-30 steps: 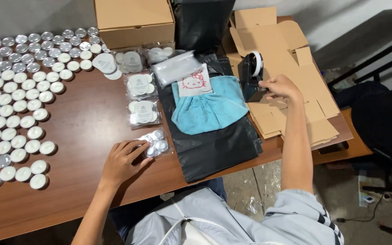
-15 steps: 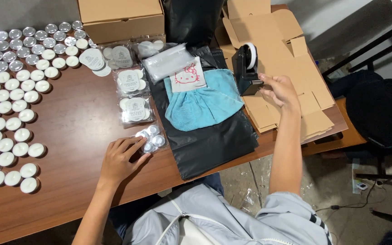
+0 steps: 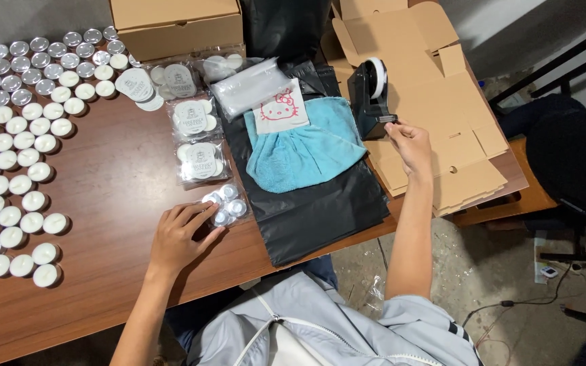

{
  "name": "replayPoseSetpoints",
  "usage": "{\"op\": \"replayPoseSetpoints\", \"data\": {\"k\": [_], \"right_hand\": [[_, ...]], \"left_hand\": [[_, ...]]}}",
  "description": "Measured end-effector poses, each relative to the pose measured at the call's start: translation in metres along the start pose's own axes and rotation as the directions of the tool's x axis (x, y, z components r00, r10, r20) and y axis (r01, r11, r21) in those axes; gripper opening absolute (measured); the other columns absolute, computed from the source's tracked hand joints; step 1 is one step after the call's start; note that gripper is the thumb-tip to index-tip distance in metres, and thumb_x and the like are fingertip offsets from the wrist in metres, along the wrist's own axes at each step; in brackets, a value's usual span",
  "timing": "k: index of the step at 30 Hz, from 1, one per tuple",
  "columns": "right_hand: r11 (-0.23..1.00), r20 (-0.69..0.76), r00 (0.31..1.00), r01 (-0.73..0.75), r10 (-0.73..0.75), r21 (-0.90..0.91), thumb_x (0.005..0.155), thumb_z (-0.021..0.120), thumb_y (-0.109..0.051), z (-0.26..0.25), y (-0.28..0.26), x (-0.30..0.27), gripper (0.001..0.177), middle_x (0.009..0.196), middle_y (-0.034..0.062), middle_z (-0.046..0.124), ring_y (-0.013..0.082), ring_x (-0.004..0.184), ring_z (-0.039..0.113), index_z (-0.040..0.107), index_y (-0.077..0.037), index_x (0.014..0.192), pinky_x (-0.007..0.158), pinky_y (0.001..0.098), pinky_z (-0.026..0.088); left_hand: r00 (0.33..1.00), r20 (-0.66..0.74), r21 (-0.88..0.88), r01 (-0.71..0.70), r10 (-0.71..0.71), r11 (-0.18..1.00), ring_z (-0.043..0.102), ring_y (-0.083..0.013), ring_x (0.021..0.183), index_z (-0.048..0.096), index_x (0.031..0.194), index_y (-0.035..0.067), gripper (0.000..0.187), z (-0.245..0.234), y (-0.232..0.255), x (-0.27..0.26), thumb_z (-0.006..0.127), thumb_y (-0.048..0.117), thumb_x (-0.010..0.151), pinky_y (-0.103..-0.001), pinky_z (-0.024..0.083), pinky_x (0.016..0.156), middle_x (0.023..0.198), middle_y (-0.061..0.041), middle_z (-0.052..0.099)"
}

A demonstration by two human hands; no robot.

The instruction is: The person is inspecting and bagging small white tealight candles from a large pile on a table into small clear plastic bags.

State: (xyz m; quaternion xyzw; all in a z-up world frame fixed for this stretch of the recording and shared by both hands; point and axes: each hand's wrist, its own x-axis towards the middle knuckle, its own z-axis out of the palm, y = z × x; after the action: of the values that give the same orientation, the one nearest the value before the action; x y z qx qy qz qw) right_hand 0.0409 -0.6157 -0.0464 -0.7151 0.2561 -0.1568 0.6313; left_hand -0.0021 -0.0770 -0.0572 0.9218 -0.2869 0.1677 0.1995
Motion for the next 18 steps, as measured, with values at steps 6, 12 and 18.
{"op": "replayPoseSetpoints", "data": {"k": [6, 12, 18], "right_hand": [[1.000, -0.023, 0.999, -0.027, 0.027, 0.014, 0.092, 0.084, -0.023, 0.000, 0.017, 0.012, 0.026, 0.114, 0.0125, 0.066, 0.0134, 0.091, 0.069, 0.077, -0.001, 0.103, 0.087, 0.0276, 0.062], [0.989, -0.037, 0.998, -0.053, 0.048, -0.136, 0.087, 0.086, -0.024, -0.002, 0.039, 0.018, 0.025, 0.096, 0.0100, 0.069, 0.0107, 0.084, 0.067, 0.078, -0.005, 0.101, 0.075, 0.0234, 0.059], [0.958, 0.001, 0.987, 0.157, -0.162, -0.239, 0.100, 0.078, -0.020, -0.032, 0.023, -0.010, 0.023, 0.105, 0.0181, 0.070, 0.0259, 0.083, 0.072, 0.074, 0.001, 0.111, 0.074, 0.0356, 0.061]], "left_hand": [[1.000, -0.023, -0.018, -0.010, 0.009, 1.000, 0.068, -0.0148, 0.105, 0.077, 0.117, 0.030, 0.040, 0.004, -0.002, -0.003, 0.081, 0.047, 0.081, -0.031, 0.051, 0.088, 0.109, 0.008, 0.075], [0.998, -0.048, -0.013, -0.036, 0.035, 0.999, 0.069, -0.0155, 0.102, 0.078, 0.115, 0.027, 0.040, 0.002, -0.001, -0.001, 0.083, 0.046, 0.080, -0.032, 0.052, 0.088, 0.107, 0.006, 0.075], [0.989, -0.120, 0.028, -0.081, 0.084, 0.996, 0.066, -0.0140, 0.107, 0.074, 0.115, 0.026, 0.037, 0.000, 0.002, -0.002, 0.078, 0.047, 0.084, -0.033, 0.048, 0.092, 0.113, 0.007, 0.072]]}}
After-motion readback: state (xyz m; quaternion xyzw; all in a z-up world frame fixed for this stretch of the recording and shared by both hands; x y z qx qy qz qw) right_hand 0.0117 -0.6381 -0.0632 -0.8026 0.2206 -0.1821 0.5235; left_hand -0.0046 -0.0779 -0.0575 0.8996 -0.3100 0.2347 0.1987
